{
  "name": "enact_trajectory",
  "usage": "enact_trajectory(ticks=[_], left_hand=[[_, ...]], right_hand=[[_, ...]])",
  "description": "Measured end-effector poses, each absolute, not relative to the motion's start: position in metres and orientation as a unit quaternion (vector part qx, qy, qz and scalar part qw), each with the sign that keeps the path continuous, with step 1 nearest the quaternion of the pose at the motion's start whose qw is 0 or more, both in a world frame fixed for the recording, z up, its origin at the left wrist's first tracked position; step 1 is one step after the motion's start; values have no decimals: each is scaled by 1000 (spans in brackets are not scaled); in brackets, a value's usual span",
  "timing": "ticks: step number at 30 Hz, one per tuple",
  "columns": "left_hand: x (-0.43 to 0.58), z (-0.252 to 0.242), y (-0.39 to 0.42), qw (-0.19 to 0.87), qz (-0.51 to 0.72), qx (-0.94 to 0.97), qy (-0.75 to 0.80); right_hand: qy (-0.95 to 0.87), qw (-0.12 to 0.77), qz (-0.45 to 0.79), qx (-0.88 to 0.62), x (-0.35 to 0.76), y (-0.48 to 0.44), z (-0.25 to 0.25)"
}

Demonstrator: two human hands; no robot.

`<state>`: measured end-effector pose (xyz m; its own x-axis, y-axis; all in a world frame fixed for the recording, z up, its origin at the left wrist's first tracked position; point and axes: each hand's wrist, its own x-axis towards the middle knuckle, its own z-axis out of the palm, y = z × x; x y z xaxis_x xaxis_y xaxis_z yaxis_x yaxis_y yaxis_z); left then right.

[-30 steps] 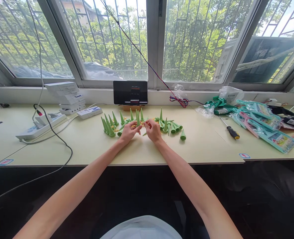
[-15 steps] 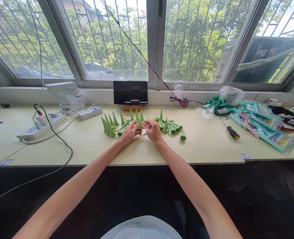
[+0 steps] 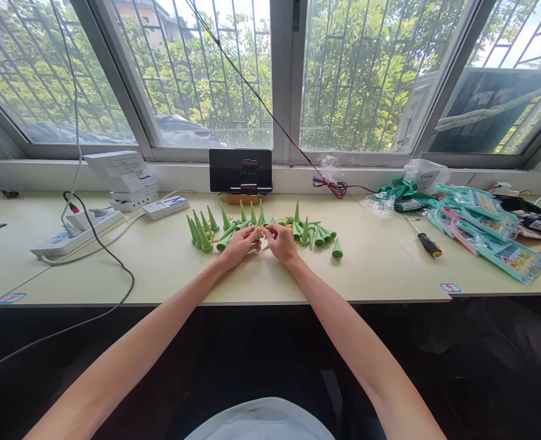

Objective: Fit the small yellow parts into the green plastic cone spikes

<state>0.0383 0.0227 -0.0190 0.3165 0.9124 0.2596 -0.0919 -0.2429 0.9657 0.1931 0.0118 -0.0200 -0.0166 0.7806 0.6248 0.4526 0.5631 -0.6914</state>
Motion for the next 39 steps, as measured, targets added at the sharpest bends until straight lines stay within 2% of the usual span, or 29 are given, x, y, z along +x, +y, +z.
enact_trajectory(ticks=[21, 39], left_hand=[[40, -20, 26, 574, 494, 547, 358], [40, -17, 22, 578, 482, 568, 334]], right_hand=[[-696, 543, 143, -446, 193, 15, -22], [-691, 545, 189, -435, 192, 14, -21]])
